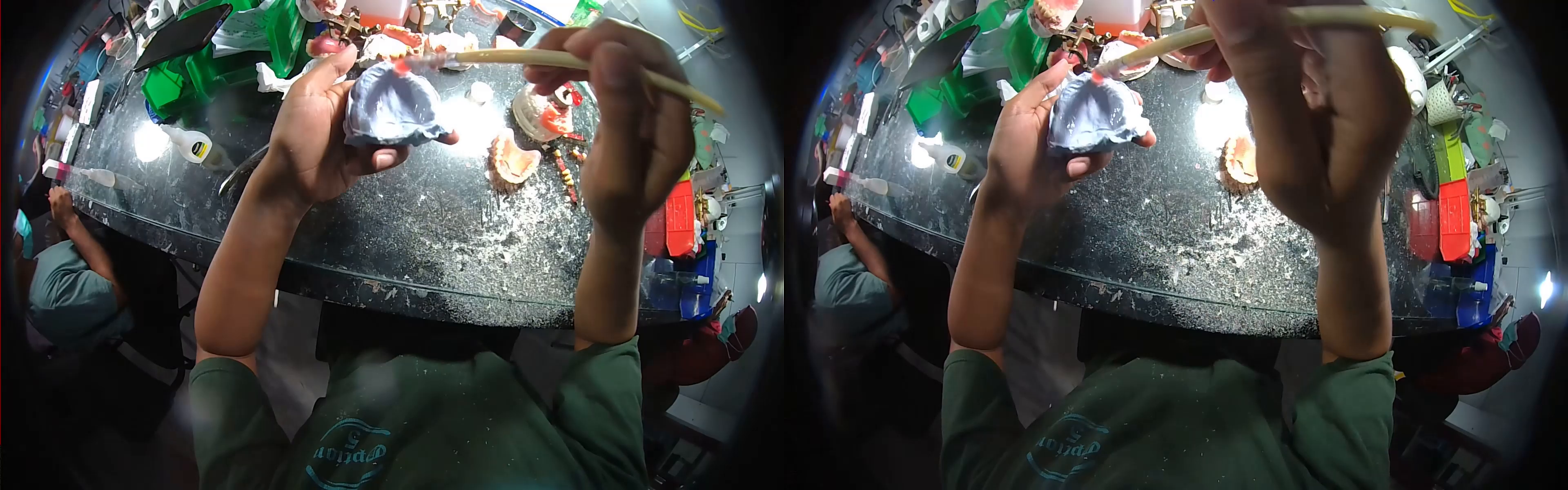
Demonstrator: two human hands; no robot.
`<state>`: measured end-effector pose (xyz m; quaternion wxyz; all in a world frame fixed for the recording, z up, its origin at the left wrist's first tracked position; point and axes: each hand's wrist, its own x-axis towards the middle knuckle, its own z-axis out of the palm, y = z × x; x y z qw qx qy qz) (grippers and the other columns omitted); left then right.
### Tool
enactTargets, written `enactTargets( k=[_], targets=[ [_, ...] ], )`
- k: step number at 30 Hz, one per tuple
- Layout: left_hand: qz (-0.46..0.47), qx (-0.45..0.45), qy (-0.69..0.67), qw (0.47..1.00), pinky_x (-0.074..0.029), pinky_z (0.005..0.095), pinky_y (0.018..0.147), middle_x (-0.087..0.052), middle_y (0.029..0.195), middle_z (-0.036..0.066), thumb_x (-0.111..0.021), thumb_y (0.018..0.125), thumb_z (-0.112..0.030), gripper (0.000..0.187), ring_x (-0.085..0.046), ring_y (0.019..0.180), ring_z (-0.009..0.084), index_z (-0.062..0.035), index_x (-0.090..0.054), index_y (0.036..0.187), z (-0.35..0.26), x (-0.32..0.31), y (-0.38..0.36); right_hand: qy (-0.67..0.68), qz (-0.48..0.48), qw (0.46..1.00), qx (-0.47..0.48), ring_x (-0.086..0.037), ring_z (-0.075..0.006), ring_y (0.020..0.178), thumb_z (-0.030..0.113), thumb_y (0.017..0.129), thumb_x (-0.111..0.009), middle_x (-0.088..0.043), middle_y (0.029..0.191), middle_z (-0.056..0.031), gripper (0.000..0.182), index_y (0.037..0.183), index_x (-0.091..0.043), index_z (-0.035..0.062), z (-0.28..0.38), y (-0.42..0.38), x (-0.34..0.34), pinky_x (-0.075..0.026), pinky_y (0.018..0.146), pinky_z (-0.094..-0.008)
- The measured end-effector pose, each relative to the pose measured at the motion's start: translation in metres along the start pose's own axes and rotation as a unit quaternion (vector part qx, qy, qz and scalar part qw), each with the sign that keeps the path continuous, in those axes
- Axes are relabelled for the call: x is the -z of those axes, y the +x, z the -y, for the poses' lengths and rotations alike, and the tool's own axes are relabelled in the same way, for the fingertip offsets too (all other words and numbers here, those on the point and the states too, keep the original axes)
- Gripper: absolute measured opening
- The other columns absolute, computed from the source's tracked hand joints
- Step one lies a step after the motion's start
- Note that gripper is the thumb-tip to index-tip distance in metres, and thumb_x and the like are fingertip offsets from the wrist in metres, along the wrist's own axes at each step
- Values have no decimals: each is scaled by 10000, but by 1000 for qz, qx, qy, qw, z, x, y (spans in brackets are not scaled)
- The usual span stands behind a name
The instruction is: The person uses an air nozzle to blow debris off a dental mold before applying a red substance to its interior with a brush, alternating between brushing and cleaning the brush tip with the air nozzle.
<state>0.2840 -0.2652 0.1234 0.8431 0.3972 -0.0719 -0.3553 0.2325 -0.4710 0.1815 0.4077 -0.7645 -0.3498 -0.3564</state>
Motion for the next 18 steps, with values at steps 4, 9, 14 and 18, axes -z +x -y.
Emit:
enactTargets(
  k=[4,9,14,18],
  targets=[
    [3,4,-2,1000,-433,197,399,-617,923,345,-201,1005,-366,554,-539,451,181,84,-485,1158,1,4,0,93,44,994,32,-632,-217,655,81,967,-441,-637,819,-218,190,990,-549,-73,4,2,-3,-534,610,-308],
    [-27,-36,11,999,-509,299,527,-659,913,170,-227,987,-423,541,-617,617,226,-4,-529,1146,6,15,4,-15,-50,999,9,-620,-216,627,69,964,-429,-631,818,-220,195,977,-551,-83,11,3,11,-521,587,-300],
    [51,-112,21,992,-494,290,560,-633,1019,204,-244,1001,-351,476,-627,719,244,0,-492,1204,4,20,5,-40,-44,998,-2,-609,-190,616,85,965,-444,-630,803,-203,207,944,-561,-85,19,1,6,-489,555,-273],
    [27,-168,39,985,-505,292,590,-628,1046,216,-252,1003,-326,466,-637,771,259,2,-468,1254,8,17,5,-32,-73,996,-34,-607,-168,599,94,962,-481,-636,785,-167,196,939,-563,-83,17,-3,-2,-488,544,-265]
  ],
)
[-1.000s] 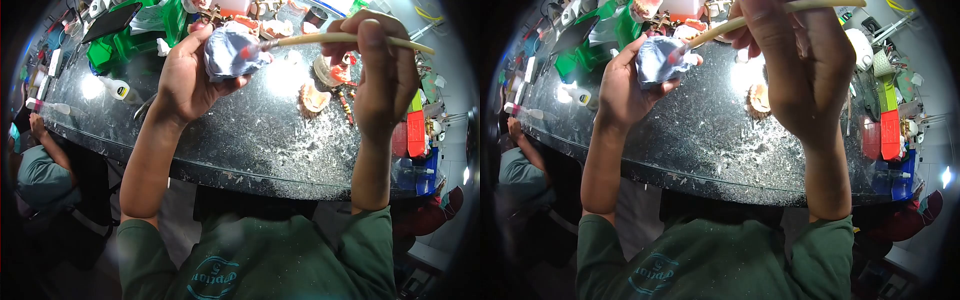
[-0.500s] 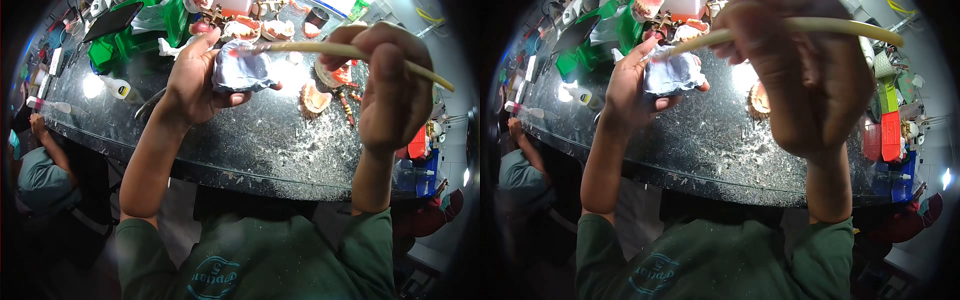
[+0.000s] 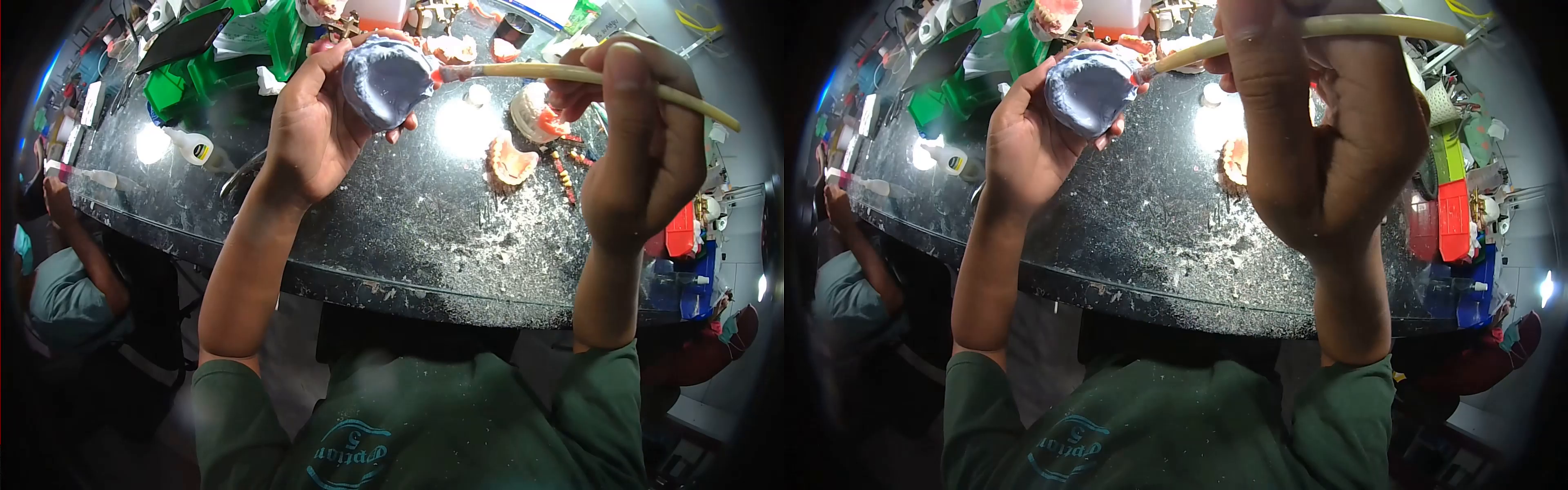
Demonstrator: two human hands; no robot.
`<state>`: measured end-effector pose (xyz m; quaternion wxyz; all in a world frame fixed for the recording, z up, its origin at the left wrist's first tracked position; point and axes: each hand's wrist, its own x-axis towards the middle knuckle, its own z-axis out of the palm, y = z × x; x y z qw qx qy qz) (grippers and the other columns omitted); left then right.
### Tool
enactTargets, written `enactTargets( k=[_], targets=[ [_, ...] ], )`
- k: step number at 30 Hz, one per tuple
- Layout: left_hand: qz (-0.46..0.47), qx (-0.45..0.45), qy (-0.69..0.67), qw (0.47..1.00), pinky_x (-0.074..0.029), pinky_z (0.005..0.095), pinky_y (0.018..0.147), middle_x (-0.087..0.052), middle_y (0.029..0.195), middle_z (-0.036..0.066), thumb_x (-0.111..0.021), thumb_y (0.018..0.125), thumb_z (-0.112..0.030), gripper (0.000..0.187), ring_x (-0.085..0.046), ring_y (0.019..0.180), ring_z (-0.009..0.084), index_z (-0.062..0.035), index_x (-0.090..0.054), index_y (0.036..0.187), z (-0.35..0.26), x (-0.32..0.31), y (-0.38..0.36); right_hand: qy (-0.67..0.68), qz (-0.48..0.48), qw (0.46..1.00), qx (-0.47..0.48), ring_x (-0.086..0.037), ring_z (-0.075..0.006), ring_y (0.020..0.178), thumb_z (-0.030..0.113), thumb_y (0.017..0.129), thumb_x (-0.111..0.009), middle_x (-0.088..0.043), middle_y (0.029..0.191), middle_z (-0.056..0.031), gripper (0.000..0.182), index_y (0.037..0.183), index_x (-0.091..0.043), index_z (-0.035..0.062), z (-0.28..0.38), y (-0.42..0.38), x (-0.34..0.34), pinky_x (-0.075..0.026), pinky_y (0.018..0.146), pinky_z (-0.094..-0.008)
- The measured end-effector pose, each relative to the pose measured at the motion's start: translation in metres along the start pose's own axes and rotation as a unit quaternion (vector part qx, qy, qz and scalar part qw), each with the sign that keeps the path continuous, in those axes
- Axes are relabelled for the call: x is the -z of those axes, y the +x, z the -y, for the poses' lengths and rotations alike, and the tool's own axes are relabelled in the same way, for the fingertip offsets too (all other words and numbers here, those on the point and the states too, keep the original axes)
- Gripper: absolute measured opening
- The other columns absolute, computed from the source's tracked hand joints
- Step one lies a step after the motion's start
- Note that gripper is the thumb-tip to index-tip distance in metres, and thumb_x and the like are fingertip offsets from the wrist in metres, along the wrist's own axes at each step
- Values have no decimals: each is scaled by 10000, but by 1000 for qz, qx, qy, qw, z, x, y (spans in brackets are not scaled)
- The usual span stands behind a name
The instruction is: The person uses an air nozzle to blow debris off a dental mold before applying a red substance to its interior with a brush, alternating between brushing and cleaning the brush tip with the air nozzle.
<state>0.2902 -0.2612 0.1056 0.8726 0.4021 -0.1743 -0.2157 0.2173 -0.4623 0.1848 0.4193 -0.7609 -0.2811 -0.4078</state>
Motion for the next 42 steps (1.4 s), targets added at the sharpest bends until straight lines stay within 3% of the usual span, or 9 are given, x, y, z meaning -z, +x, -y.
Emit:
enactTargets(
  k=[13,16,20,21,25,33,36,37,42],
  targets=[
    [-60,46,95,993,-472,282,567,-654,893,110,-331,987,-324,394,-638,690,184,2,-520,1100,7,-2,1,-8,-52,998,-18,-680,-203,723,163,970,-498,-677,851,-146,246,1014,-604,-54,-46,25,-37,-549,650,-285],
    [-73,45,83,993,-467,288,538,-656,849,118,-327,980,-322,395,-641,666,201,1,-537,1069,3,0,2,-143,-28,989,-27,-664,-269,800,195,969,-489,-665,906,-218,323,895,-613,-94,-48,41,-56,-505,699,-323],
    [-85,33,59,994,-466,295,526,-658,858,130,-307,981,-314,406,-637,651,209,8,-540,1064,3,5,3,-156,-28,987,27,-695,-180,772,204,956,-533,-697,857,-113,251,1011,-648,-11,-95,49,-77,-529,707,-280],
    [-84,30,59,994,-466,294,527,-659,860,131,-305,981,-313,407,-636,649,209,9,-540,1064,3,5,3,-126,-20,992,26,-667,-297,676,115,912,-547,-642,738,-167,120,916,-618,19,-97,47,-79,-501,603,-338],
    [-67,29,58,996,-480,310,529,-662,949,208,-332,970,-322,409,-650,654,257,17,-518,1105,1,9,4,-140,-8,989,53,-659,-317,653,112,903,-560,-651,751,-169,126,908,-628,5,-98,38,-74,-503,603,-340],
    [-85,21,65,994,-475,303,534,-653,872,152,-286,973,-304,426,-639,656,225,34,-535,1046,-1,8,6,-158,12,986,55,-656,-331,696,106,896,-564,-648,776,-186,139,933,-638,-7,-98,35,-58,-511,655,-348],
    [-85,17,68,994,-478,305,535,-654,871,153,-279,974,-300,425,-642,661,229,33,-533,1048,0,9,7,-179,29,982,56,-686,-172,769,174,959,-515,-697,879,-123,250,1027,-632,-37,-93,42,-62,-525,702,-262],
    [-83,16,70,994,-479,305,536,-654,871,152,-276,975,-298,424,-643,662,230,31,-533,1049,0,10,7,-126,33,991,-45,-645,-314,921,117,930,-502,-657,975,-200,212,990,-625,-46,-82,42,-67,-489,806,-344],
    [-84,-8,78,993,-472,293,533,-658,873,147,-279,982,-298,418,-641,658,218,27,-530,1057,2,13,7,-104,108,988,-20,-618,-293,1012,62,866,-519,-643,1056,-184,203,1013,-621,-33,-87,36,-60,-463,885,-346]
  ],
)
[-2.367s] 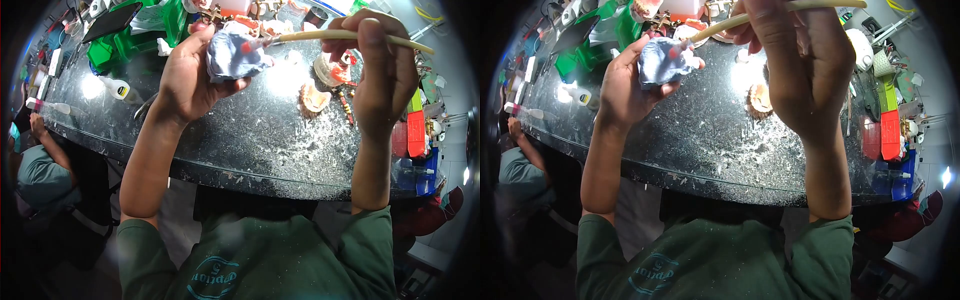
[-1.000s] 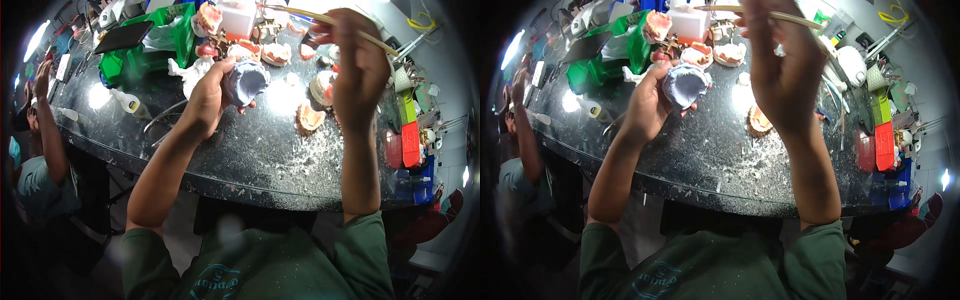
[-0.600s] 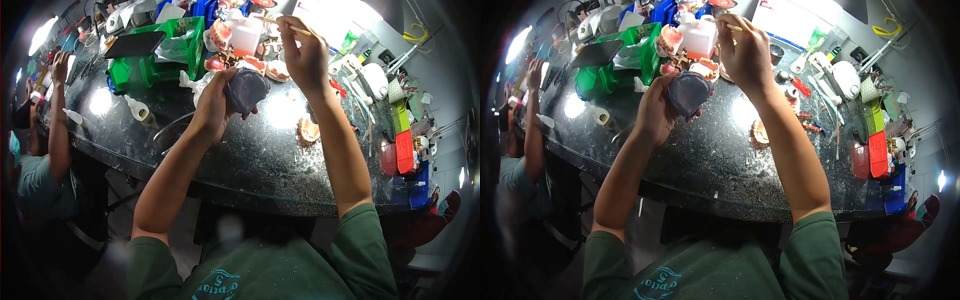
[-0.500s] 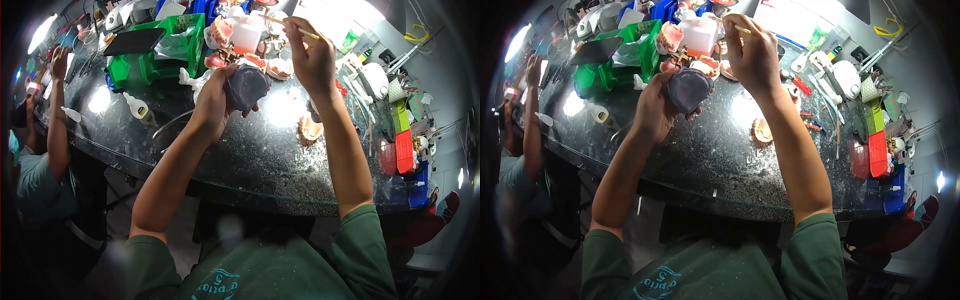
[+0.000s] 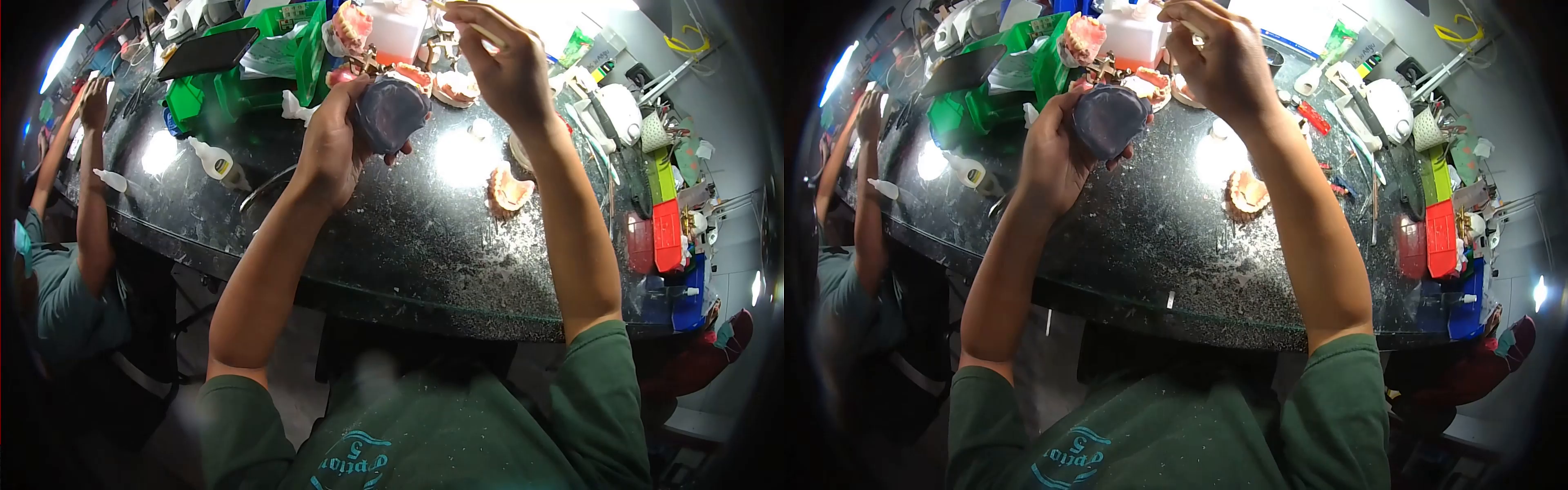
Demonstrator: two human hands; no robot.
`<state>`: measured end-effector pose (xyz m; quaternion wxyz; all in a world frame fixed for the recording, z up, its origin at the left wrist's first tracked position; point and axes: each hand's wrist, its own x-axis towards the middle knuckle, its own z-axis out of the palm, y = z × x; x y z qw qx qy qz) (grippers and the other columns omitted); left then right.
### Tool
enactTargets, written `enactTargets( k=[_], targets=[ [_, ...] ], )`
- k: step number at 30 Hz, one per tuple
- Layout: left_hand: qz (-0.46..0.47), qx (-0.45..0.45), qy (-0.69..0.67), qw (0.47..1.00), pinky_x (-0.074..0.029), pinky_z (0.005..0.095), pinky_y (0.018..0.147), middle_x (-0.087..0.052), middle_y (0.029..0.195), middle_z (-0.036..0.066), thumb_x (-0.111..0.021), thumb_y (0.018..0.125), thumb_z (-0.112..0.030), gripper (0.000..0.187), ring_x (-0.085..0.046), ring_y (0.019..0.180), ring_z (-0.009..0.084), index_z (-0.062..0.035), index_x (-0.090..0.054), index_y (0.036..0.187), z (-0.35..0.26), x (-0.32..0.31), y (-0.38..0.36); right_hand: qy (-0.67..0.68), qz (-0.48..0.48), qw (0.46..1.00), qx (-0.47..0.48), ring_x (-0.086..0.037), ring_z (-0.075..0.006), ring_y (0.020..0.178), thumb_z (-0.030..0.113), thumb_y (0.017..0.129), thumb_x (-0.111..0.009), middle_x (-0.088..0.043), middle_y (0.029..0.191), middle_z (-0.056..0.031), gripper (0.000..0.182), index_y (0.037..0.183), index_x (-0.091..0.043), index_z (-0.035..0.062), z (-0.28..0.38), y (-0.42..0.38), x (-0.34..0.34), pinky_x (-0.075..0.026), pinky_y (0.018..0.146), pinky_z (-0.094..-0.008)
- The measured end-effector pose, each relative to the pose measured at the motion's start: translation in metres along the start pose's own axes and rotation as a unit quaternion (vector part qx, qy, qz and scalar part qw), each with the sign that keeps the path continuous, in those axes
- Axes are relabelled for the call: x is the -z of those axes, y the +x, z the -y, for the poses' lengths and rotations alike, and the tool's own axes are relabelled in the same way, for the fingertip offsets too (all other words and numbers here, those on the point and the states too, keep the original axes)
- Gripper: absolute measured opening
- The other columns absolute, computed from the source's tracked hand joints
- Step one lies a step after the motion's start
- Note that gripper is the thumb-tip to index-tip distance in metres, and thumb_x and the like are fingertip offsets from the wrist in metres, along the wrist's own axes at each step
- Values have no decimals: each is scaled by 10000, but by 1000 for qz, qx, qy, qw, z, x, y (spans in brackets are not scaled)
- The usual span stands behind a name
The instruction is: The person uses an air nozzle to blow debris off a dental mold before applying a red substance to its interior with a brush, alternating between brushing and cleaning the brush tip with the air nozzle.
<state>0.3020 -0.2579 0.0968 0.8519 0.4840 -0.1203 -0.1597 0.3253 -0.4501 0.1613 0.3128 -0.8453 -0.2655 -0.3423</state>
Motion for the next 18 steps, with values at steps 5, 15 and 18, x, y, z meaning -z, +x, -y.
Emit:
enactTargets(
  k=[5,15,18],
  targets=[
    [27,1,-4,1000,-480,301,546,-653,934,186,-296,988,-292,407,-651,700,252,30,-520,1095,-1,4,2,20,24,999,-36,-634,-237,957,62,864,-511,-665,998,-157,203,998,-630,-32,14,-3,17,-473,858,-320],
    [65,1,-29,997,-483,312,587,-652,979,212,-228,990,-319,472,-647,714,238,41,-496,1136,-7,-1,0,49,-26,984,-168,-646,-193,825,158,934,-521,-668,881,-160,245,1000,-625,-53,32,-9,21,-496,734,-301],
    [90,-1,-67,994,-505,321,634,-628,1063,239,-233,983,-311,491,-648,787,262,53,-473,1208,-5,2,0,188,-92,978,-17,-679,-202,797,94,952,-483,-675,908,-167,215,974,-615,-74,25,-32,44,-554,699,-300]
  ],
)
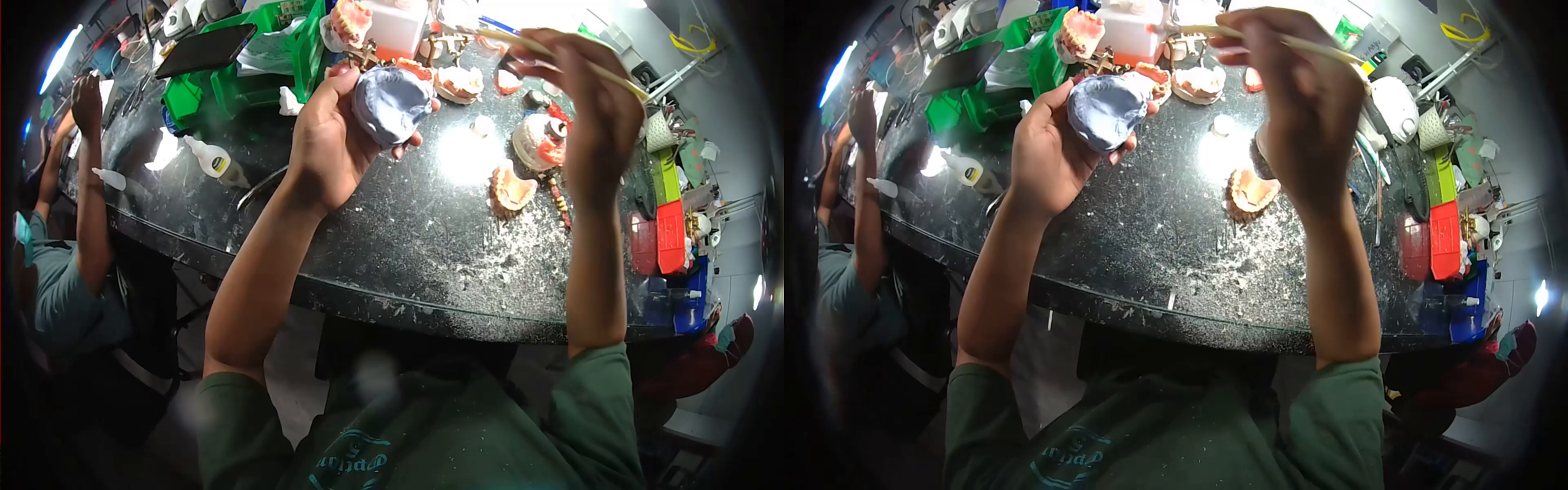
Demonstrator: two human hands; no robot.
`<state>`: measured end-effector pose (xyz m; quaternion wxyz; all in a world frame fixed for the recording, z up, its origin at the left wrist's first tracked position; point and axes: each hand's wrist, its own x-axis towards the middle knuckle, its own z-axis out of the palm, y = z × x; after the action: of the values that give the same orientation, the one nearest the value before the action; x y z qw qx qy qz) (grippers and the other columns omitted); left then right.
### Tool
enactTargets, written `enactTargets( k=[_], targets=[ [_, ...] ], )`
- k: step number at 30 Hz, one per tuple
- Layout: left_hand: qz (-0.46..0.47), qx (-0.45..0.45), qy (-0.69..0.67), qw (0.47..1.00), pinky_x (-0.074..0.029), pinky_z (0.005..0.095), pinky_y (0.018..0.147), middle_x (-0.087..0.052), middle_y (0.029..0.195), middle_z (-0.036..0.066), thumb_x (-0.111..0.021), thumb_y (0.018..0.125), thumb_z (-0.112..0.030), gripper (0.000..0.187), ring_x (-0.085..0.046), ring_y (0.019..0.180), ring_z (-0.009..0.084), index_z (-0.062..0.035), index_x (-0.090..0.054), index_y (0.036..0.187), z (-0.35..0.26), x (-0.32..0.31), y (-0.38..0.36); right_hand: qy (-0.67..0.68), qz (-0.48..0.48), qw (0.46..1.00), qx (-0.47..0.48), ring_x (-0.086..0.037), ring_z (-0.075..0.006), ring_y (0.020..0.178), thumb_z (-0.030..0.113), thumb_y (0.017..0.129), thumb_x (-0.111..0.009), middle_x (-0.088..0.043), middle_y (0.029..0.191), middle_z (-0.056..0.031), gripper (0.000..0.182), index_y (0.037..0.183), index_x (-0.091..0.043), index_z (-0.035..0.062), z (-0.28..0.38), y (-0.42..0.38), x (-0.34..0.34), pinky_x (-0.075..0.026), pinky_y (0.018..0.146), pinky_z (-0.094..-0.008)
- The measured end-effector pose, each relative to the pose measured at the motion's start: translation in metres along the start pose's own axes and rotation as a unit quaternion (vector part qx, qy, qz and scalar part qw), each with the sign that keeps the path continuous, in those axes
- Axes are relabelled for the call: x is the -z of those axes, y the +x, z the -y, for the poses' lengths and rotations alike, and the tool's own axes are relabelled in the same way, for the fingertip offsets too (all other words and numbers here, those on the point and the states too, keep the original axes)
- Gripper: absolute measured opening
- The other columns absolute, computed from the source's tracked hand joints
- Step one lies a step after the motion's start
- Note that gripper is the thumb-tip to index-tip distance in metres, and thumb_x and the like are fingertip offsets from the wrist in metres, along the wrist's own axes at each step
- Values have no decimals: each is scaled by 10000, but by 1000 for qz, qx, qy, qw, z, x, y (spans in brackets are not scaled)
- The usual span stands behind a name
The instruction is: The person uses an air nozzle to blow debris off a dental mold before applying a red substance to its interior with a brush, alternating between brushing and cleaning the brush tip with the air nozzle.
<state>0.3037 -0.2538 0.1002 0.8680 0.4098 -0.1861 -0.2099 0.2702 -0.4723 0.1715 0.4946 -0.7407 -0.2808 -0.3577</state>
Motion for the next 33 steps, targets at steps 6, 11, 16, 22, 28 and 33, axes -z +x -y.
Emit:
enactTargets(
  k=[6,11,16,22,28,33],
  targets=[
    [-17,-12,-76,997,-511,379,658,-611,1042,205,-226,999,-346,495,-645,809,328,48,-459,1188,3,-11,-2,56,75,995,-27,-665,-290,832,43,939,-398,-632,958,-264,205,1004,-539,-92,47,-20,20,-565,751,-375],
    [12,16,-75,997,-510,357,620,-631,983,194,-239,1005,-345,469,-648,772,296,32,-476,1155,6,-7,-3,45,110,992,-40,-650,-248,815,45,920,-434,-633,954,-249,189,1018,-532,-84,50,-21,20,-545,771,-353],
    [25,56,-65,996,-511,313,622,-656,953,186,-225,1001,-382,492,-650,776,247,-14,-516,1149,7,-4,-3,-6,133,990,-42,-638,-231,825,31,911,-446,-633,942,-241,178,1008,-533,-89,48,-23,14,-540,763,-346],
    [-44,124,-82,988,-518,287,580,-660,1031,185,-225,966,-492,603,-647,783,203,-30,-537,1198,3,-7,-5,19,141,989,34,-630,-210,745,18,896,-458,-636,917,-244,149,981,-540,-73,49,-21,18,-542,685,-336],
    [-65,167,-60,982,-436,232,409,-659,944,190,-266,974,-444,591,-612,598,184,55,-543,1127,-5,-20,-5,32,138,990,-14,-629,-214,726,20,890,-447,-633,917,-252,153,978,-538,-66,47,-24,13,-538,669,-336],
    [-52,168,-61,982,-412,214,347,-666,900,210,-241,973,-458,606,-606,510,168,43,-528,1160,0,-14,-6,123,174,977,-22,-646,-239,737,39,900,-429,-627,939,-267,171,987,-534,-65,55,-21,17,-552,665,-342]
  ],
)
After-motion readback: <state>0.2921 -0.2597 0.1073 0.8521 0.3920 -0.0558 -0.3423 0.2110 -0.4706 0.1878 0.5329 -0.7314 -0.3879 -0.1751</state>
